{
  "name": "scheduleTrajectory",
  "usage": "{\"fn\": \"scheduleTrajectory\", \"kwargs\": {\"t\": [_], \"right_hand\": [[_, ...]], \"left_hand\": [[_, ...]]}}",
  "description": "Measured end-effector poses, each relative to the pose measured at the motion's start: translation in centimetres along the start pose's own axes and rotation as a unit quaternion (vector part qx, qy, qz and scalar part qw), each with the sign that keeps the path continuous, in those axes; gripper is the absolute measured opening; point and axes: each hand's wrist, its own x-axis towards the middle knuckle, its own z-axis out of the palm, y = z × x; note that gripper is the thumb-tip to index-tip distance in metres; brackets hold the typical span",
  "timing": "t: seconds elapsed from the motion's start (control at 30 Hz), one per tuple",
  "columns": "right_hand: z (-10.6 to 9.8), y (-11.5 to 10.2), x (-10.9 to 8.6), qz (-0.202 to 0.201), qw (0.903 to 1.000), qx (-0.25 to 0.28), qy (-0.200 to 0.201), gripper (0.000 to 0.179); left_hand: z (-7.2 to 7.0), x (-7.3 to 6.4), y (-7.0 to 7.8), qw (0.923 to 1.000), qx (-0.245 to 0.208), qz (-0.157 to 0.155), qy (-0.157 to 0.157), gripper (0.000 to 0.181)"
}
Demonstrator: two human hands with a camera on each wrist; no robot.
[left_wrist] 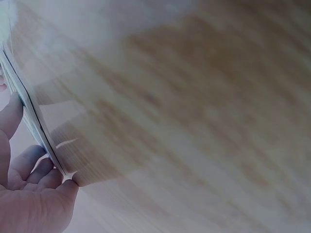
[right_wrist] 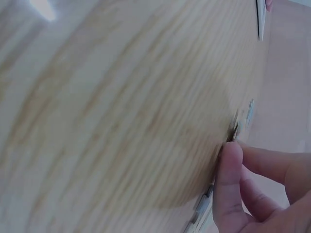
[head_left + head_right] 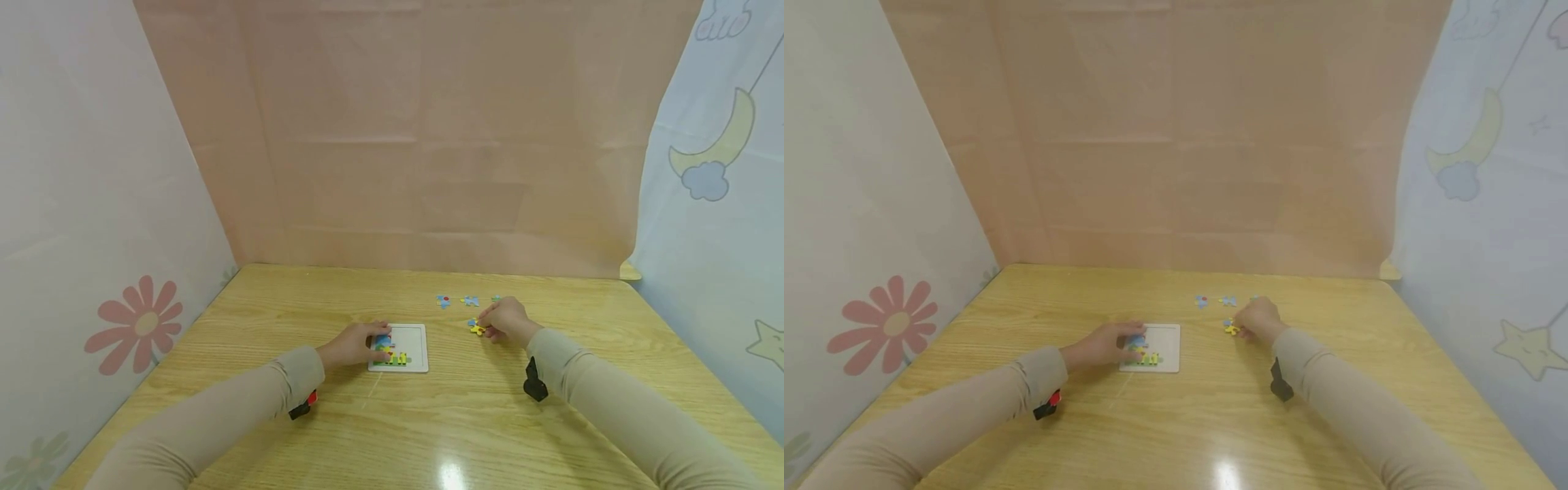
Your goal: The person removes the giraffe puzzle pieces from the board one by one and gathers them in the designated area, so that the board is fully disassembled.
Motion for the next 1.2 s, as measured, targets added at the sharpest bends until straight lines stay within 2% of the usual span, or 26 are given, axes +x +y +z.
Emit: {"fn": "scheduleTrajectory", "kwargs": {"t": [0.53, 0.93, 1.07, 1.2], "right_hand": [[0.1, 0.1, 0.3, -0.007, 0.9999, -0.012, 0.008, 0.017], [-0.2, -0.7, -0.2, 0.000, 0.9998, 0.016, 0.009, 0.020], [-0.4, -1.3, -0.4, -0.014, 0.9997, 0.020, -0.004, 0.025], [-0.3, -1.8, -0.7, -0.026, 0.9970, 0.055, -0.047, 0.032]], "left_hand": [[0.0, 0.2, -0.3, 0.9998, 0.012, 0.016, 0.000, 0.065], [0.0, 0.3, -0.4, 0.9997, 0.014, 0.017, -0.003, 0.065], [0.0, 0.4, -0.8, 0.9999, 0.000, 0.010, -0.013, 0.067], [-0.3, 0.4, -1.2, 0.9994, -0.013, 0.000, -0.031, 0.068]]}}
